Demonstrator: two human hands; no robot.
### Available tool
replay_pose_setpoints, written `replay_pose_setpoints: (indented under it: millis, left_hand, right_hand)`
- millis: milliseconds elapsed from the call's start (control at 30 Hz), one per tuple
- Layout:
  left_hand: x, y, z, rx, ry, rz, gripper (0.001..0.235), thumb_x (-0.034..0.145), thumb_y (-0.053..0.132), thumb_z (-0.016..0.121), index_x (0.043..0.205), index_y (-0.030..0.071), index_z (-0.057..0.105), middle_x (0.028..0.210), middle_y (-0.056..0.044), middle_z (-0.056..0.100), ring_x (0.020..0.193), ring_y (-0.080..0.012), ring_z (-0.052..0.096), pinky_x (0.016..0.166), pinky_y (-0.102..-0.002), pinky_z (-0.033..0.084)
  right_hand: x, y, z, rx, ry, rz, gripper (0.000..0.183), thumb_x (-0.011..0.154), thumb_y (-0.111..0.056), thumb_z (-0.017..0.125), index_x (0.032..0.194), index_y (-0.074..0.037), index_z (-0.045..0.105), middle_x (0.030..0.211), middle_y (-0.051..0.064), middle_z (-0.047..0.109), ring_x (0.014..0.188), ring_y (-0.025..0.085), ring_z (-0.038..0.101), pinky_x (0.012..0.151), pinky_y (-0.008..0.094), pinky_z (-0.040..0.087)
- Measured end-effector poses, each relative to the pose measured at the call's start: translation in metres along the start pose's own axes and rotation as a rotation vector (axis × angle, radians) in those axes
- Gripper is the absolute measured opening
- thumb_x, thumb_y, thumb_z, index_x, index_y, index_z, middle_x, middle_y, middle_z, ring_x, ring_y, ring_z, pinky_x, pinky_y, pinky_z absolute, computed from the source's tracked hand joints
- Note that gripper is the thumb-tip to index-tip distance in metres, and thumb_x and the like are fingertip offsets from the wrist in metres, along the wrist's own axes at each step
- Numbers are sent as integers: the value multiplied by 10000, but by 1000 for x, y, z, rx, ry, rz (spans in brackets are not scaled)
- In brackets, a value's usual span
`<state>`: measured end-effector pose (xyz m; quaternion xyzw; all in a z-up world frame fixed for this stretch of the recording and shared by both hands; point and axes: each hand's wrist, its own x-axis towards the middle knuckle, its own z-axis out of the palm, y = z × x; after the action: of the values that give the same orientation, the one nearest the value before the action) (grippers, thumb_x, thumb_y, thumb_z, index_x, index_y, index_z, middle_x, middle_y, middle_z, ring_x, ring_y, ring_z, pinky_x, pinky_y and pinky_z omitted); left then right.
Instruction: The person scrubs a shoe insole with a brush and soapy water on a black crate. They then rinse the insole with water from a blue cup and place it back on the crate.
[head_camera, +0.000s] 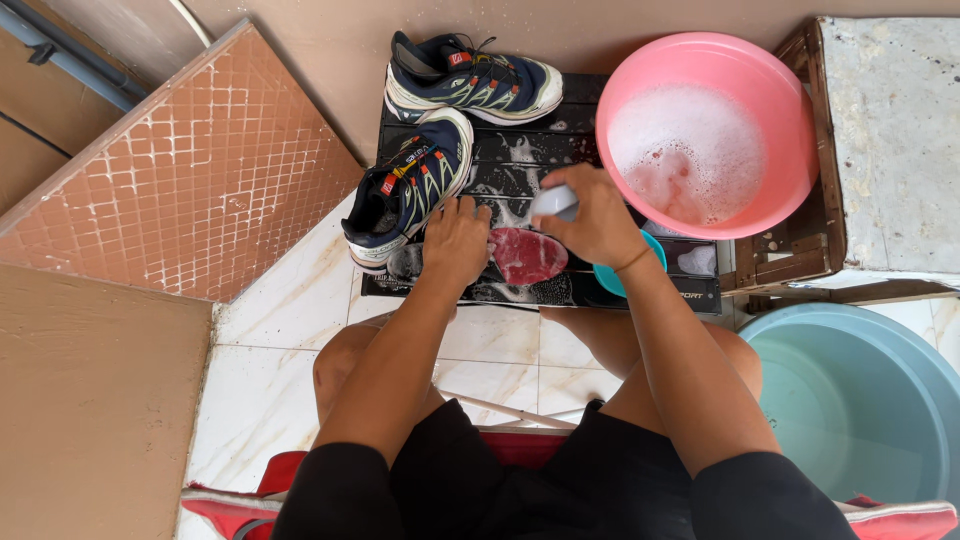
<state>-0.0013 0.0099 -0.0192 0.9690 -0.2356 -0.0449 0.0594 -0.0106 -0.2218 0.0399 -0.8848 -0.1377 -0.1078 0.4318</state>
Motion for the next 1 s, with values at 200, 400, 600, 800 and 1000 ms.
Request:
replay_pose_setpoints:
  millis: [200, 400, 600, 800, 1000]
  left_hand:
    - [-30, 17, 55, 71, -20, -4, 445, 767, 290, 813, 1111, 20, 731, 1038, -178, 641, 1010, -357, 624, 647, -450, 606]
    - [-61, 41, -37, 95, -663, 86, 1004, 915, 219, 756, 1681, -11, 148, 1738, -292, 80, 1568, -576, 95, 1206, -629, 344]
    - [-50, 29, -35, 153, -666, 108, 999, 873, 402, 767, 1676, 149, 229, 1755, -164, 115, 1581, -503, 118, 1089, -927, 210]
    - [-50, 31, -30, 33, -718, 88, 1133, 810, 577, 752, 1688, 148, 178, 1763, -176, 72, 1588, -473, 105, 1039, -870, 346]
    - [-56, 37, -39, 53, -748, 118, 1109, 870, 470, 735, 1687, 75, 98, 1744, -237, 64, 1599, -481, 85, 1053, -773, 447]
  right_hand:
    - [-11, 26, 44, -190, -260, -227, 504, 618, -225, 914, 1093, -150, 763, 1010, 116, 734, 1038, 385, 688, 954, 492, 512]
    - [-12, 23, 63, -427, -356, 20, 456, 729, -390, 818, 1165, -275, 745, 1300, 29, 608, 1262, 354, 543, 951, 529, 547]
    - [-18, 26, 72, -580, -352, -86, 417, 767, -422, 792, 1161, -303, 733, 1240, 0, 601, 1207, 303, 546, 900, 470, 551]
    - [-14, 6, 80, -598, -353, -44, 258, 880, -364, 754, 1109, -259, 704, 1284, 22, 553, 1256, 288, 468, 950, 419, 500]
    - [-15, 27, 87, -526, -152, 51, 443, 804, -356, 826, 1171, -167, 666, 1285, 86, 526, 1227, 397, 501, 925, 534, 528]
